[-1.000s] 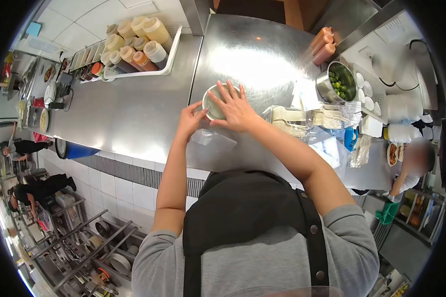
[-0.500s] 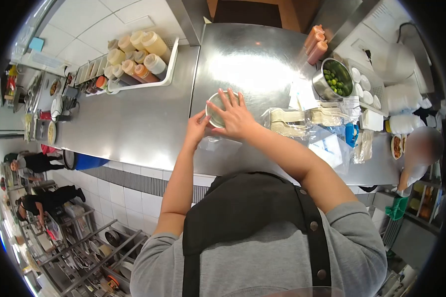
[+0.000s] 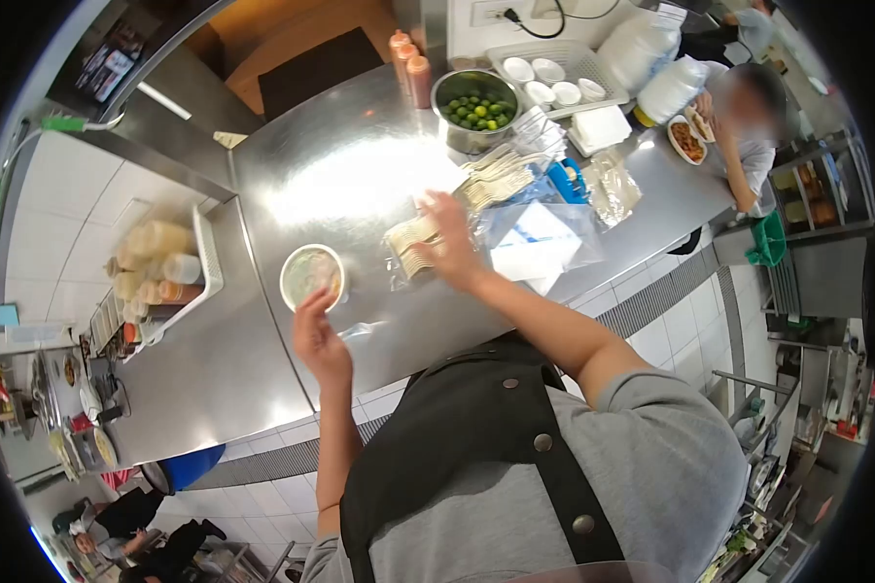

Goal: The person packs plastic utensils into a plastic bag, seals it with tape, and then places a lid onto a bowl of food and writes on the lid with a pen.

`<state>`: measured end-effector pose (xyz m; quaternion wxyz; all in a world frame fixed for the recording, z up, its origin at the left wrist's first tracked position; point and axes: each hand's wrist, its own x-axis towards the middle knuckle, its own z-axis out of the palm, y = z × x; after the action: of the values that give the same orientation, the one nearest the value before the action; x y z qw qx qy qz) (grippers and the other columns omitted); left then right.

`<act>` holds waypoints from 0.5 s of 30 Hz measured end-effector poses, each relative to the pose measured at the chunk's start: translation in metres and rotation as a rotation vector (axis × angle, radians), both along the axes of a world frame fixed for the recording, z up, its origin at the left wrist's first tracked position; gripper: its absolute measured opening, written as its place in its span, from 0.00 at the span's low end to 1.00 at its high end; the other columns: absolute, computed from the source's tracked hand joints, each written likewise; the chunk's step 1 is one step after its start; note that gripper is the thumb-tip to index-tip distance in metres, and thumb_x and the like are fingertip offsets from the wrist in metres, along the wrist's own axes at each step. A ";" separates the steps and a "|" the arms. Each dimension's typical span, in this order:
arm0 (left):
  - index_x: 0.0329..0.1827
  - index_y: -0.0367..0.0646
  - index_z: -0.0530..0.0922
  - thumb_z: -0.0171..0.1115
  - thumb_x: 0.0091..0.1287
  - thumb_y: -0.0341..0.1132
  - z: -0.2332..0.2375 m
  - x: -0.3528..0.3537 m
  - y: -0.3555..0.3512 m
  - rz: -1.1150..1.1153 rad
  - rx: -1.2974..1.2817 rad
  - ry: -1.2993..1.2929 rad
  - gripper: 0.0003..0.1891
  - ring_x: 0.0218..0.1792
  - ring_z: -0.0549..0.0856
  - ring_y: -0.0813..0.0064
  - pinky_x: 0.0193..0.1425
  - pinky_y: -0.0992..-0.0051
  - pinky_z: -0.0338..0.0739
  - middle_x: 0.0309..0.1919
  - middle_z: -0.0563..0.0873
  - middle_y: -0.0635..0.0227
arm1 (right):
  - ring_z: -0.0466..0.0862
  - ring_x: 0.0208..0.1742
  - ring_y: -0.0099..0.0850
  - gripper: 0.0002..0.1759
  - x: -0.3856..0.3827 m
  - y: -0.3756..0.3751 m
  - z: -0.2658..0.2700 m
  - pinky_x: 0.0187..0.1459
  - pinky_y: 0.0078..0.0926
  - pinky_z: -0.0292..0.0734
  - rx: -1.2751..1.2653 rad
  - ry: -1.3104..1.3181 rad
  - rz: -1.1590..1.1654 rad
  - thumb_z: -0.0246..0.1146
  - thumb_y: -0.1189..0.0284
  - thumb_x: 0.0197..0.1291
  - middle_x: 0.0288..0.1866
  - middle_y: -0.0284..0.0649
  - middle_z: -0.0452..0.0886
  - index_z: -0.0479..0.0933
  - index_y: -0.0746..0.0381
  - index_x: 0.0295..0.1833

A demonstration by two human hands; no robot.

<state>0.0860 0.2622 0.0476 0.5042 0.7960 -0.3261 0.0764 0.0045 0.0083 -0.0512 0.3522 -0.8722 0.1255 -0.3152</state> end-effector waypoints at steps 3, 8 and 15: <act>0.50 0.35 0.83 0.55 0.70 0.19 0.005 -0.043 -0.066 -0.321 0.014 0.353 0.11 0.46 0.88 0.66 0.55 0.70 0.80 0.52 0.87 0.55 | 0.64 0.76 0.51 0.32 -0.072 -0.103 0.000 0.76 0.50 0.54 -0.046 -0.091 -0.394 0.69 0.65 0.64 0.74 0.50 0.69 0.70 0.60 0.72; 0.48 0.37 0.84 0.58 0.75 0.28 -0.022 -0.111 -0.201 -0.697 0.229 0.714 0.08 0.34 0.85 0.75 0.41 0.74 0.78 0.36 0.91 0.64 | 0.82 0.49 0.50 0.22 -0.165 -0.248 0.001 0.51 0.45 0.77 0.141 0.528 -0.511 0.79 0.65 0.48 0.45 0.53 0.83 0.79 0.65 0.43; 0.62 0.45 0.74 0.61 0.71 0.32 -0.105 -0.142 -0.368 -0.566 0.052 1.091 0.17 0.22 0.76 0.80 0.25 0.77 0.67 0.36 0.89 0.61 | 0.83 0.39 0.52 0.24 -0.146 -0.269 -0.018 0.42 0.45 0.78 0.077 0.508 -0.443 0.83 0.61 0.37 0.32 0.54 0.82 0.78 0.67 0.27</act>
<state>-0.0556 -0.1055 -0.0577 0.5794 0.6148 -0.2216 -0.4871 -0.1414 -0.2602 -0.0693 0.2655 -0.8605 0.4075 -0.1519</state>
